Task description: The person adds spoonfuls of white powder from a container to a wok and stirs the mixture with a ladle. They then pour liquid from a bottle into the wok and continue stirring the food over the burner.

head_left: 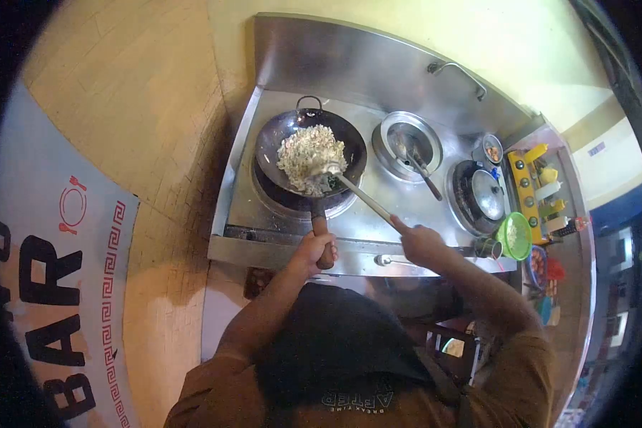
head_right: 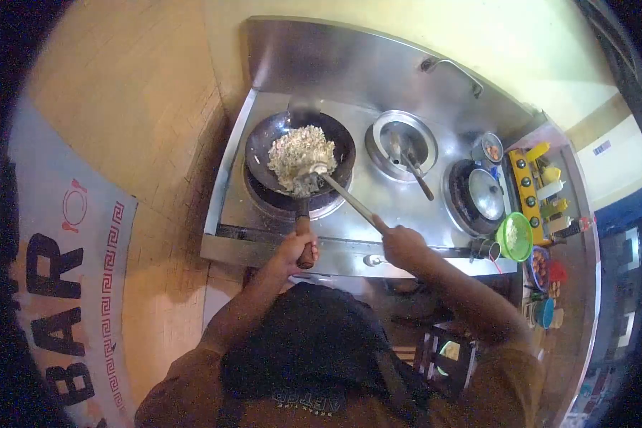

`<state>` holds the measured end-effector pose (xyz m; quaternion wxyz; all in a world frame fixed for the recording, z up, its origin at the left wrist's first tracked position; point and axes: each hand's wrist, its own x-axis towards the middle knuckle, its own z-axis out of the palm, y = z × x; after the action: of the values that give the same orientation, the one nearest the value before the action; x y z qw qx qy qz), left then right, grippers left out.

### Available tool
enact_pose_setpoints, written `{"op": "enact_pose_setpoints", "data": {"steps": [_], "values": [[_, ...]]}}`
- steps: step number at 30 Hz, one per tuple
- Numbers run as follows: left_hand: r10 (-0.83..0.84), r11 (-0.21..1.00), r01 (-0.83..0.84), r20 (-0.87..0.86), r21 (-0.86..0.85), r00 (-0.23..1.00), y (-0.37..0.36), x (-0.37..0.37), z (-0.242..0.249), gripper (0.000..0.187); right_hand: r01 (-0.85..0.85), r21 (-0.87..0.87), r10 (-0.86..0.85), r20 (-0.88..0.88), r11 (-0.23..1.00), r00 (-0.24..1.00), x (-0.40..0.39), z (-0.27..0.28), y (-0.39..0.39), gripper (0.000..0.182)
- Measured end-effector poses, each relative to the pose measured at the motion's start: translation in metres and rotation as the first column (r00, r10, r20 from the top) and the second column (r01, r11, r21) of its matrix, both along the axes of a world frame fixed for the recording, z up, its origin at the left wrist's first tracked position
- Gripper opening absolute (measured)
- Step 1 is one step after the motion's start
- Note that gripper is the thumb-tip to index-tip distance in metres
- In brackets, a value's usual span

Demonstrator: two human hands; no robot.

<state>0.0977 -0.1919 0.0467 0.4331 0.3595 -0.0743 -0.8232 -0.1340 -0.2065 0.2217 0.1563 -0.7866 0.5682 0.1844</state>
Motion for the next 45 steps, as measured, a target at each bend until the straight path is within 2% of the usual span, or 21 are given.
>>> {"op": "enact_pose_setpoints", "data": {"steps": [3, 7, 9, 11, 14, 15, 18, 20, 21, 24, 25, 26, 29, 32, 34, 36, 38, 41, 42, 44, 45], "values": [[-0.016, 0.999, 0.015, -0.051, -0.029, 0.999, -0.002, 0.004, -0.007, 0.008, 0.100, -0.072, -0.096, 0.063, 0.992, 0.993, 0.018, -0.036, -0.023, 0.055], [-0.034, 0.999, 0.033, -0.029, -0.029, 0.999, 0.000, 0.015, 0.000, 0.007, 0.146, -0.199, -0.089, 0.269, 0.969, 0.959, 0.030, -0.066, -0.029, 0.056], [-0.032, 0.999, 0.032, -0.021, -0.013, 0.999, 0.002, 0.014, -0.002, 0.006, 0.201, -0.176, -0.123, 0.373, 0.964, 0.920, 0.051, -0.086, -0.060, 0.058], [-0.029, 0.999, 0.029, -0.006, -0.028, 1.000, 0.001, 0.014, -0.008, 0.005, 0.202, -0.184, -0.099, 0.456, 0.962, 0.884, 0.066, -0.135, -0.098, 0.060], [-0.052, 0.994, 0.057, 0.052, -0.091, 0.997, 0.000, 0.019, -0.018, 0.011, 0.043, -0.100, -0.008, 0.325, 0.994, 0.946, 0.077, -0.105, -0.068, 0.061], [-0.068, 0.992, 0.077, 0.092, -0.099, 0.994, -0.004, 0.022, -0.020, 0.010, -0.082, -0.089, 0.100, 0.233, 0.993, 0.967, 0.067, -0.083, -0.049, 0.060], [-0.097, 0.993, 0.108, 0.165, -0.057, 0.981, 0.004, 0.025, -0.017, 0.009, -0.135, -0.042, 0.138, 0.104, 0.990, 0.985, 0.035, -0.034, 0.004, 0.061], [-0.088, 0.996, 0.089, 0.164, -0.002, 0.983, 0.016, 0.003, 0.029, 0.010, -0.131, -0.102, 0.126, -0.053, 0.986, 0.991, 0.017, -0.026, -0.003, 0.066], [-0.032, 0.999, 0.035, 0.141, -0.014, 0.989, 0.027, -0.010, 0.053, 0.012, -0.123, -0.120, 0.107, -0.129, 0.985, 0.986, 0.005, -0.023, -0.002, 0.069], [-0.041, 0.998, 0.047, 0.120, -0.046, 0.992, 0.027, -0.022, 0.046, 0.011, -0.308, -0.285, 0.251, -0.220, 0.908, 0.943, -0.018, 0.028, -0.022, 0.060], [-0.051, 0.995, 0.063, 0.162, -0.074, 0.986, 0.018, -0.016, 0.045, 0.010, -0.276, -0.275, 0.208, -0.253, 0.921, 0.945, -0.016, 0.052, -0.024, 0.060], [-0.060, 0.997, 0.065, 0.104, -0.044, 0.993, 0.013, -0.008, 0.038, 0.011, -0.248, -0.266, 0.168, -0.290, 0.931, 0.942, -0.016, 0.068, -0.025, 0.060], [-0.078, 0.997, 0.076, -0.080, -0.026, 0.994, -0.001, 0.003, 0.017, 0.012, -0.356, -0.433, 0.261, -0.266, 0.828, 0.928, -0.032, 0.082, -0.033, 0.049], [-0.034, 0.998, 0.034, 0.005, -0.058, 0.999, 0.000, 0.002, 0.021, 0.011, -0.204, -0.288, 0.149, -0.201, 0.936, 0.968, -0.038, 0.009, -0.061, 0.052], [-0.027, 0.997, 0.027, 0.001, -0.066, 1.000, 0.004, 0.001, 0.000, 0.011, 0.015, -0.195, -0.021, -0.030, 0.981, 0.999, -0.026, -0.018, -0.073, 0.054], [-0.004, 0.997, 0.006, 0.025, -0.077, 1.000, -0.002, 0.008, -0.004, 0.011, 0.087, -0.194, -0.018, 0.333, 0.977, 0.943, -0.033, -0.046, -0.075, 0.052], [0.011, 0.998, -0.006, 0.073, -0.069, 0.997, 0.004, 0.013, -0.001, 0.011, 0.158, -0.250, -0.027, 0.460, 0.955, 0.888, -0.022, -0.066, -0.080, 0.049], [0.028, 0.998, -0.026, 0.052, -0.050, 0.998, 0.002, 0.014, -0.018, 0.013, 0.246, -0.229, -0.087, 0.540, 0.942, 0.837, 0.005, -0.125, -0.118, 0.045], [0.027, 0.998, -0.021, 0.088, -0.061, 0.996, 0.001, 0.013, -0.019, 0.013, 0.393, 0.247, -0.460, 0.585, 0.886, 0.668, 0.032, -0.088, -0.106, 0.042], [0.020, 0.997, -0.007, 0.166, -0.082, 0.986, 0.001, 0.015, -0.019, 0.014, 0.267, 0.377, -0.459, 0.646, 0.887, 0.610, 0.033, -0.077, -0.096, 0.043], [0.007, 0.996, 0.008, 0.175, -0.084, 0.985, -0.001, 0.018, -0.021, 0.014, 0.293, 0.396, -0.490, 0.630, 0.870, 0.602, 0.036, -0.067, -0.085, 0.044]]}}
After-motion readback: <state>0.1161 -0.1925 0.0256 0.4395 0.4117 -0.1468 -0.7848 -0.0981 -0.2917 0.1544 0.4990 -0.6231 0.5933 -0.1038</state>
